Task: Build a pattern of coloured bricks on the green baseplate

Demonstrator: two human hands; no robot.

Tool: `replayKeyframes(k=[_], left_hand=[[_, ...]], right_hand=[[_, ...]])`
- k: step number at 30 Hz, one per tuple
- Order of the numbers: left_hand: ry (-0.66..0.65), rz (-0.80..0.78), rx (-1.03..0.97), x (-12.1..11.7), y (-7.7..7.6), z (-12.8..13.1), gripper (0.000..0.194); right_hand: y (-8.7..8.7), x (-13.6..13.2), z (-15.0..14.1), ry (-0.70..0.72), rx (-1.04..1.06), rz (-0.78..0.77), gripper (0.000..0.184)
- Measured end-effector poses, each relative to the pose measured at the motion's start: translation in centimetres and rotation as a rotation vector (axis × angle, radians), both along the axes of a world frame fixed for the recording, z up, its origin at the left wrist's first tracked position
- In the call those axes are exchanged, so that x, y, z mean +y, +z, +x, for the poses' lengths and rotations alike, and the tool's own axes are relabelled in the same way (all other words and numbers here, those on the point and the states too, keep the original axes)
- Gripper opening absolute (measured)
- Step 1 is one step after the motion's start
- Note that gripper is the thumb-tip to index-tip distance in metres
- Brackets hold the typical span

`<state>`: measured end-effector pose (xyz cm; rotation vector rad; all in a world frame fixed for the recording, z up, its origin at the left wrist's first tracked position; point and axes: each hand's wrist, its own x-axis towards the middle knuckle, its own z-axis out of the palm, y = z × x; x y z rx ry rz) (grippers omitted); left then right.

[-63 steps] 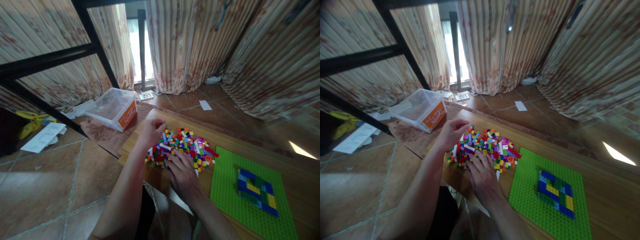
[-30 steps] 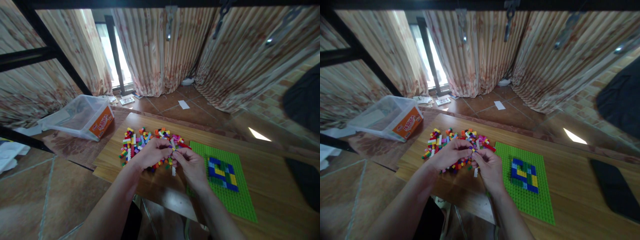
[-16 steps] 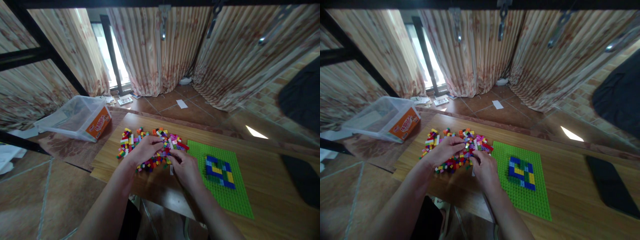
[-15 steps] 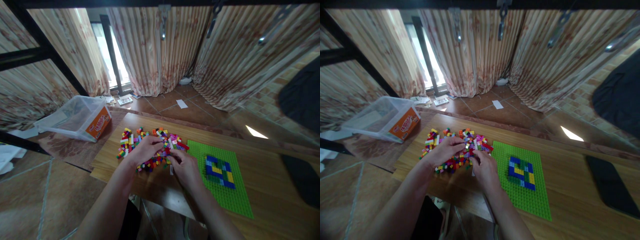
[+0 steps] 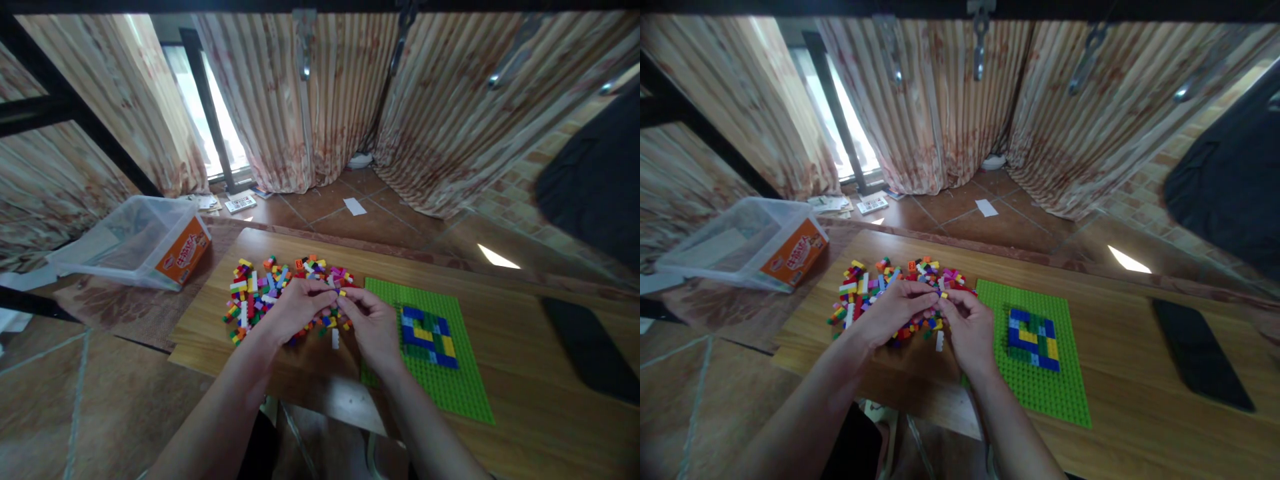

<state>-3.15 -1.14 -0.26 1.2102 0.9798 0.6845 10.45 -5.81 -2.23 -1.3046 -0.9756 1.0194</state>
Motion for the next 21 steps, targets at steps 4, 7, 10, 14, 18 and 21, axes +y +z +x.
replayKeyframes(k=[4,7,10,14,18,21], left_hand=[[0.049,0.005,-0.063,0.0,-0.2,0.2,0.026],[0.072,0.028,-0.081,0.0,0.0,0.3,0.026],[0.092,0.037,-0.102,-0.1,0.0,0.4,0.023],[0.072,0.013,-0.111,-0.3,-0.1,0.7,0.024],[0.068,-0.026,-0.14,-0.6,0.0,1.0,0.026],[0.067,-0.071,-0.197,-0.8,0.2,1.2,0.031]], right_hand=[[0.4,0.0,0.1,-0.022,0.004,-0.016,0.019],[0.4,-0.1,0.2,-0.012,0.009,-0.023,0.02],[0.2,-0.1,0.4,-0.003,0.049,-0.033,0.023],[-0.2,-0.1,0.8,0.006,0.069,-0.03,0.023],[-0.3,-0.2,1.2,-0.004,-0.004,-0.016,0.022],[-0.3,-0.3,1.4,0.007,-0.008,-0.006,0.023]])
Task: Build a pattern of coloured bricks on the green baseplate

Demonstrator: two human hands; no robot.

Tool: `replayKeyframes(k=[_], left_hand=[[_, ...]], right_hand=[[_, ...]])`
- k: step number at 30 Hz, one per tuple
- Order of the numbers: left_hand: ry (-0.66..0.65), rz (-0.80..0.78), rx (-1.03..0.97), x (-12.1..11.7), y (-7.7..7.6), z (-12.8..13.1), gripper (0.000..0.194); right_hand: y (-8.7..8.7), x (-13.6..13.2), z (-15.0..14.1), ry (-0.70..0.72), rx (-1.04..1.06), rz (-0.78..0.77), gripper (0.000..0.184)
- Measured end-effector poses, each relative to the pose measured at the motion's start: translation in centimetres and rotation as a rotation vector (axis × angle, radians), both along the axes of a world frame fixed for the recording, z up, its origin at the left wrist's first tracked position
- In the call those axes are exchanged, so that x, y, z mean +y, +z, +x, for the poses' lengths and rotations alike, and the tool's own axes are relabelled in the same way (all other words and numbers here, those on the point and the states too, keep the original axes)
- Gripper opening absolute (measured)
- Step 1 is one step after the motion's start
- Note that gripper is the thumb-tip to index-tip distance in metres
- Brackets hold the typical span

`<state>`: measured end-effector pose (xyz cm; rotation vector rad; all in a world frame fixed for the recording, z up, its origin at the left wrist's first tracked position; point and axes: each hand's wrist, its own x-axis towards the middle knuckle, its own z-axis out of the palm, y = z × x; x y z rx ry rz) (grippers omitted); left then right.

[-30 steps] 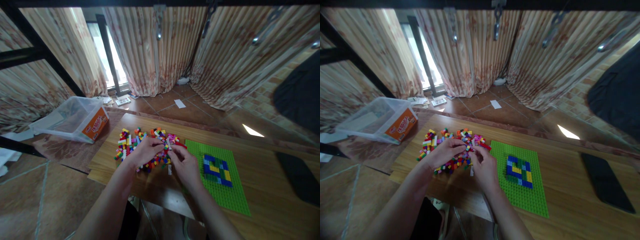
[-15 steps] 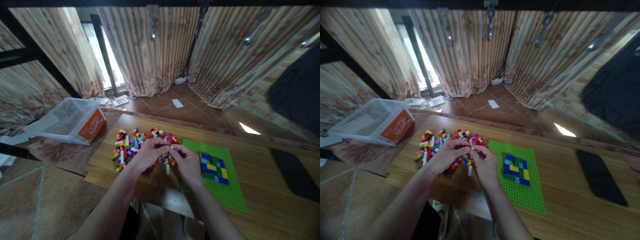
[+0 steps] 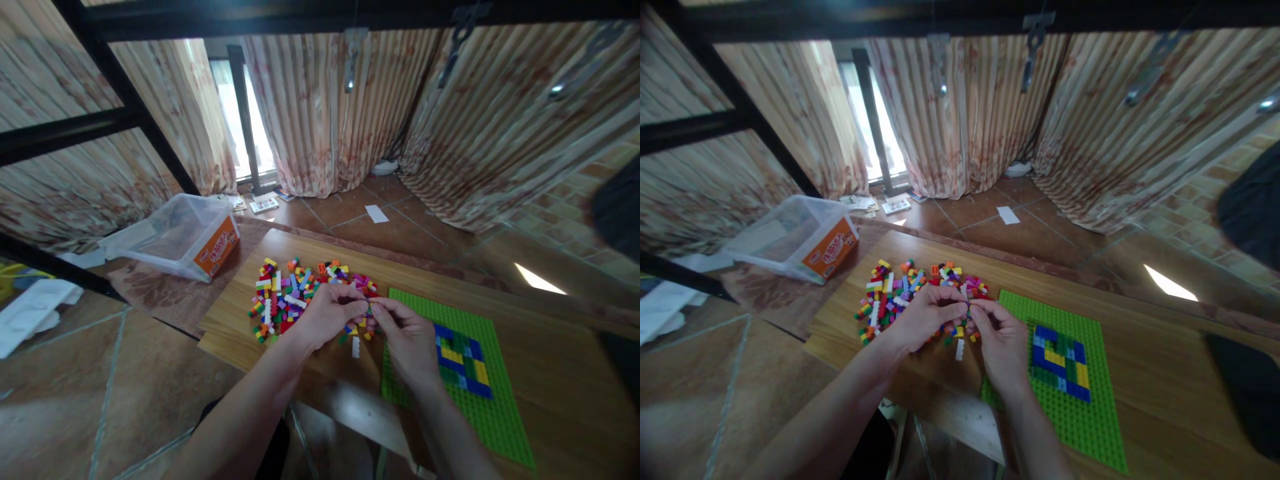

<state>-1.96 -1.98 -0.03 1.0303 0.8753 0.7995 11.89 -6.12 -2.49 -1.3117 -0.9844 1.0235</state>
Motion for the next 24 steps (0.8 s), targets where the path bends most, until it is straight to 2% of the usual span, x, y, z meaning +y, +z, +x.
replayKeyframes(k=[3,5,8,10,12,15,19,21,24], left_hand=[[-0.018,-0.023,-0.012,0.0,0.0,-0.1,0.033],[-0.026,0.03,0.051,0.3,-0.1,-0.6,0.028],[-0.021,0.282,0.353,1.0,-0.2,-2.0,0.015],[0.022,0.47,0.637,1.5,-0.2,-3.0,0.014],[0.059,0.567,0.852,1.9,-0.1,-3.8,0.015],[0.065,0.594,0.994,2.1,0.1,-4.4,0.015],[0.071,0.594,1.06,2.1,0.2,-4.5,0.008],[0.08,0.597,1.087,2.3,0.2,-4.7,0.011],[0.18,0.582,1.121,2.9,0.5,-5.9,0.018]], right_hand=[[-0.1,-0.1,0.3,0.025,0.011,-0.002,0.025],[-0.3,-0.1,0.3,0.027,-0.084,0.01,0.025],[-0.6,0.0,0.0,0.021,-0.379,0.098,0.023],[-0.9,0.0,-0.4,0.046,-0.574,0.179,0.021],[-1.1,0.1,-0.7,0.086,-0.704,0.233,0.02],[-1.6,0.3,-1.0,0.113,-0.807,0.261,0.022],[-2.1,0.7,-1.1,0.123,-0.854,0.262,0.023],[-2.1,0.8,-1.2,0.12,-0.857,0.28,0.023],[-1.8,0.7,-1.1,0.091,-0.854,0.311,0.024]])
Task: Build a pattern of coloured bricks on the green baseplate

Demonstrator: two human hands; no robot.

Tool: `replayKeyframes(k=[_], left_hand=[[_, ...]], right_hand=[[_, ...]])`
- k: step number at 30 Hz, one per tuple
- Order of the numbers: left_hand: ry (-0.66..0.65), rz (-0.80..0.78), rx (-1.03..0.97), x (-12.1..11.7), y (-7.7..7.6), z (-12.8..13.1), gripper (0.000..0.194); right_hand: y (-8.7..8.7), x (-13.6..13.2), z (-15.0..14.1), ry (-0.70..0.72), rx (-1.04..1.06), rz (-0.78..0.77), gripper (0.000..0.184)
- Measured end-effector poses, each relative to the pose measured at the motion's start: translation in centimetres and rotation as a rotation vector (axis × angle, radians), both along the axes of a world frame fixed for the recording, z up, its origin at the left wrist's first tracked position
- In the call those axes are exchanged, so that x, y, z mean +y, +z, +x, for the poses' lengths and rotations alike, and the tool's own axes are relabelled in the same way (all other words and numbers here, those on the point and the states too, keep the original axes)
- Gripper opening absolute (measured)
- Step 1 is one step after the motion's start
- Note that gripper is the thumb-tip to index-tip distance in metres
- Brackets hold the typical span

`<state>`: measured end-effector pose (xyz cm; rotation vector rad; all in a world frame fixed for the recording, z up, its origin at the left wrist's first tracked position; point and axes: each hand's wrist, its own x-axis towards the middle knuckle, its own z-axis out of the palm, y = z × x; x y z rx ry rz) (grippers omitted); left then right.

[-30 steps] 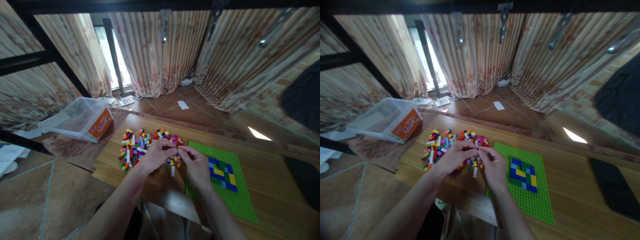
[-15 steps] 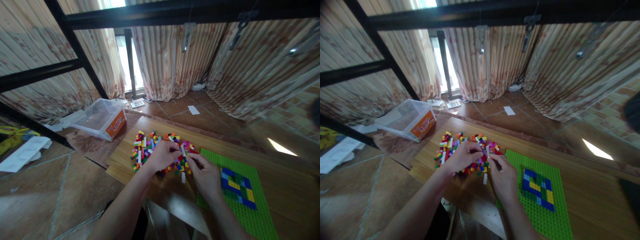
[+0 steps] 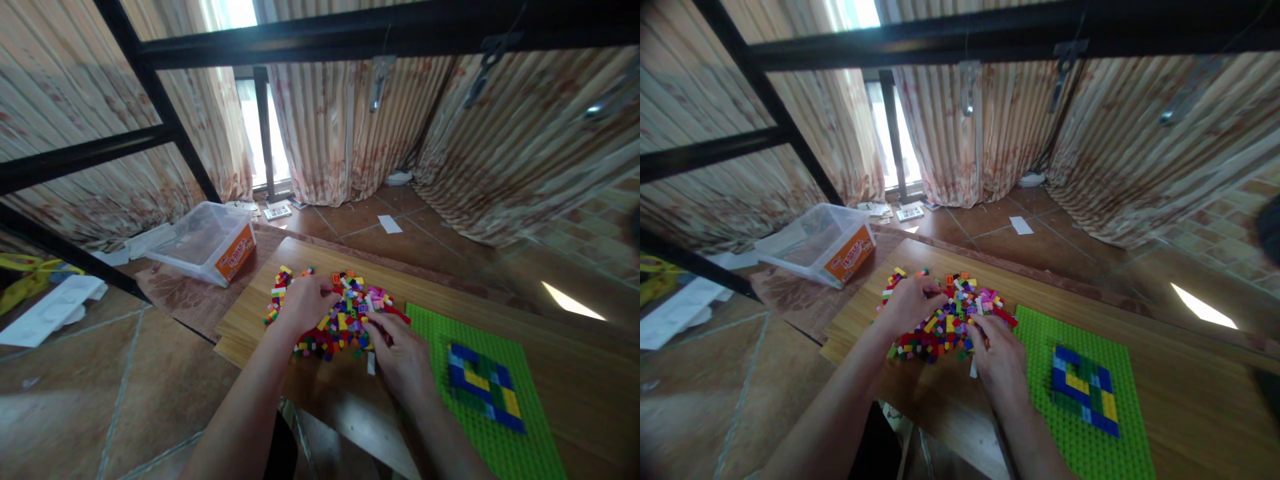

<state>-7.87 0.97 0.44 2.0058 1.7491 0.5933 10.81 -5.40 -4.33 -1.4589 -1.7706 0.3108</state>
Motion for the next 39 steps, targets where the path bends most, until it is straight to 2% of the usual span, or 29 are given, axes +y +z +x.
replayKeyframes(k=[3,6,9,12,18,21,24,28,31,34,39], left_hand=[[0.258,0.044,0.019,1.0,0.4,-2.2,0.02],[0.475,0.069,0.129,1.9,0.4,-4.5,0.031],[0.488,-0.042,0.24,2.5,-0.2,-5.9,0.04],[0.445,-0.14,0.274,3.0,-1.0,-6.2,0.035],[0.477,-0.143,0.252,3.6,-1.3,-6.2,0.03],[0.381,-0.08,0.152,3.5,-0.8,-6.3,0.027],[0.129,-0.014,-0.089,2.8,0.0,-5.3,0.023],[-0.235,0.117,-0.344,0.6,1.0,-1.9,0.024],[-0.411,0.08,-0.395,-1.1,1.2,0.9,0.029],[-0.495,0.055,-0.404,-2.0,1.0,2.6,0.028],[-0.456,0.034,-0.442,-2.1,0.5,3.4,0.022]], right_hand=[[0.2,-0.2,0.2,-0.013,0.006,0.015,0.023],[0.3,-0.4,0.4,-0.001,0.01,0.016,0.023],[0.3,-0.5,0.3,0.016,0.028,0.011,0.022],[0.3,-0.6,0.3,0.014,0.027,0.012,0.022],[0.5,-0.5,0.5,0.005,0.023,-0.001,0.021],[0.6,-0.5,0.4,-0.003,0.058,-0.006,0.021],[1.0,-0.6,0.2,-0.024,0.164,-0.029,0.022],[1.8,-0.7,-0.1,-0.086,0.471,-0.197,0.029],[2.3,-0.4,-0.1,-0.095,0.706,-0.308,0.035],[2.4,0.0,0.1,-0.07,0.842,-0.37,0.036],[2.1,0.3,0.4,-0.041,0.979,-0.414,0.029]])
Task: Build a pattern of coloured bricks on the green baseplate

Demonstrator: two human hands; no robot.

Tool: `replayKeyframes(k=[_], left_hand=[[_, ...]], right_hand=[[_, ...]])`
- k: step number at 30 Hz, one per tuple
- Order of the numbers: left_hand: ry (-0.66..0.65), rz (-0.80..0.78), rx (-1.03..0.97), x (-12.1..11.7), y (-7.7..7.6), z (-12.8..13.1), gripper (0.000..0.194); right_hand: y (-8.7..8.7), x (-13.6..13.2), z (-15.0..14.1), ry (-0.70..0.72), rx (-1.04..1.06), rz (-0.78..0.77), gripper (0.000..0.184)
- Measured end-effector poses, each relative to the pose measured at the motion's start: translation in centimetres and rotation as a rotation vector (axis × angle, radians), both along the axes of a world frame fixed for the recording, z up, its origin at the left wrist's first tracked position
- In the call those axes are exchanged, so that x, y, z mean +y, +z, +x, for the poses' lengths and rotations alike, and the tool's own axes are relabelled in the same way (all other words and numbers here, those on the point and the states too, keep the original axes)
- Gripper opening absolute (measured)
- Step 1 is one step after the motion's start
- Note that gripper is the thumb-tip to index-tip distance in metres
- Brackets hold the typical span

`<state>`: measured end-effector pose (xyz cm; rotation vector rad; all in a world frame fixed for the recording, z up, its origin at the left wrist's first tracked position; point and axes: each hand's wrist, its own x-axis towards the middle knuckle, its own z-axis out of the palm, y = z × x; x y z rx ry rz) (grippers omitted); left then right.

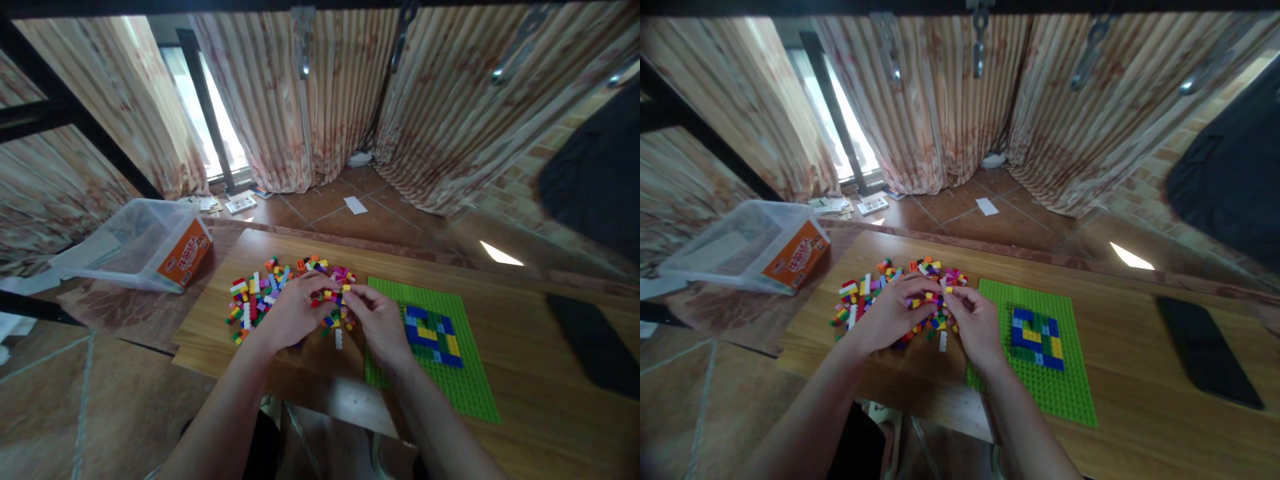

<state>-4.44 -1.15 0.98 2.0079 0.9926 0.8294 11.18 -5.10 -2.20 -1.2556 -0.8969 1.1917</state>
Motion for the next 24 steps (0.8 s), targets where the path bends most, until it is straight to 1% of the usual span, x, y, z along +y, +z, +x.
replayKeyframes(k=[5,9,13,18,20,22,24], left_hand=[[0.011,-0.193,-0.073,0.0,-0.5,0.4,0.016],[0.056,-0.346,-0.181,-0.1,-0.9,0.8,0.013],[0.095,-0.486,-0.317,-0.1,-1.1,0.9,0.016],[0.097,-0.593,-0.444,0.0,-1.3,0.6,0.023],[0.098,-0.642,-0.501,0.0,-1.2,0.6,0.025],[0.12,-0.697,-0.54,0.1,-1.1,0.5,0.026],[0.163,-0.733,-0.542,0.3,-1.0,0.4,0.024]], right_hand=[[0.0,-0.1,-0.1,0.004,-0.028,-0.005,0.027],[-0.3,-0.1,0.0,0.013,-0.009,0.004,0.025],[-0.6,-0.1,0.3,0.018,0.073,-0.004,0.026],[-0.2,-0.1,0.4,0.039,0.234,-0.052,0.029],[-0.1,-0.1,0.4,0.038,0.253,-0.064,0.03],[-0.2,-0.1,0.4,0.006,0.187,-0.059,0.029],[-0.5,-0.1,0.4,-0.021,0.002,-0.032,0.026]])
